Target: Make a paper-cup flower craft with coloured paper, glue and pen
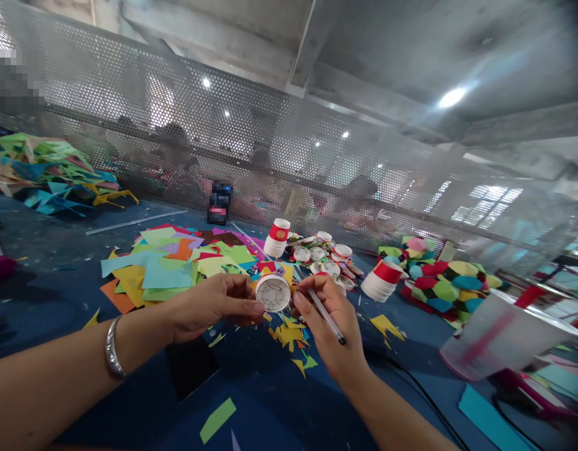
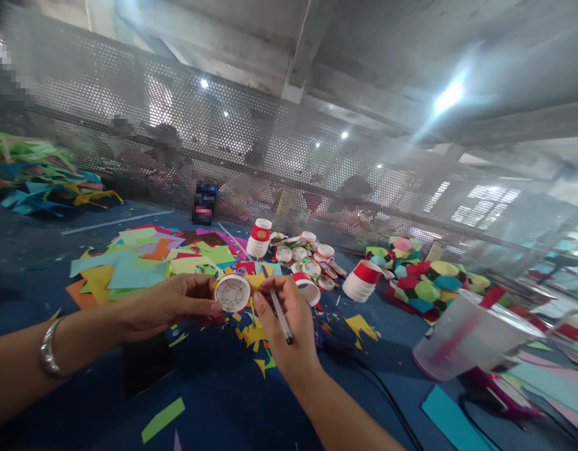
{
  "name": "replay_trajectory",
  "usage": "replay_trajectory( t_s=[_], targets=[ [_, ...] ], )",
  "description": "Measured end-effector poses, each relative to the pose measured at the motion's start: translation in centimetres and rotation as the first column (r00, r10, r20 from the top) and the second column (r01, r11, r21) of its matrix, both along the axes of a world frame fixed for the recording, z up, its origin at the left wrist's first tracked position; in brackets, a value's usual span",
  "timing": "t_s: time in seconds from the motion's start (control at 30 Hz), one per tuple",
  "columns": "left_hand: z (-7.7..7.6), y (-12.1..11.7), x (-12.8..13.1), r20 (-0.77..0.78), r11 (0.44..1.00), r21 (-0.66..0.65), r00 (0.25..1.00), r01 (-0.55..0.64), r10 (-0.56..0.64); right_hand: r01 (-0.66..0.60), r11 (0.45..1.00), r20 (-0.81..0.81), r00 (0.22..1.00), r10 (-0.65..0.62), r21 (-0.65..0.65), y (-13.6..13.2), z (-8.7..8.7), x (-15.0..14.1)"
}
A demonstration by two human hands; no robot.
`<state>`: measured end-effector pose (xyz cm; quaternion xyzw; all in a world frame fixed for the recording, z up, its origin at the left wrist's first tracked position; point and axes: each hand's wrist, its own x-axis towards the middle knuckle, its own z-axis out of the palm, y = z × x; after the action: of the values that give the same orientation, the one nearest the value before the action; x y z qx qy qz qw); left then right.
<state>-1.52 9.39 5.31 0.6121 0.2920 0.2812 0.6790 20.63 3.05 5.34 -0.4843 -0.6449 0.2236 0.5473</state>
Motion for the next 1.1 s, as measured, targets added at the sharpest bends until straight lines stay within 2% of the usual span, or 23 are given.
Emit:
replay_trajectory(
  t_s=[0.17, 0.3, 0.53, 0.77, 1.1],
  targets=[
    [0.2, -0.3, 0.2, 0.049, 0.998, -0.051, 0.999, -0.019, 0.022, -0.083, 0.996, -0.092, 0.992, 0.081, -0.024, -0.2, -0.1, -0.2],
    [0.0, -0.2, 0.3, 0.053, 1.0, 0.002, 0.998, -0.03, 0.03, -0.111, 0.993, -0.142, 0.984, 0.104, -0.042, -0.2, -0.2, -0.4],
    [0.5, -0.3, 0.1, 0.052, 1.0, 0.028, 0.999, 0.006, -0.007, -0.114, 0.991, -0.149, 0.983, 0.102, -0.074, 0.2, -0.6, -0.2],
    [1.0, 0.1, -0.3, 0.126, 0.997, 0.004, 0.989, -0.075, 0.074, -0.116, 0.989, -0.143, 0.984, 0.103, -0.089, 0.2, -0.4, -0.3],
    [0.9, 0.4, -0.4, 0.118, 0.989, 0.073, 0.986, -0.131, 0.122, -0.112, 0.989, -0.122, 0.987, 0.1, -0.098, 0.2, -0.5, -0.2]
  ],
)
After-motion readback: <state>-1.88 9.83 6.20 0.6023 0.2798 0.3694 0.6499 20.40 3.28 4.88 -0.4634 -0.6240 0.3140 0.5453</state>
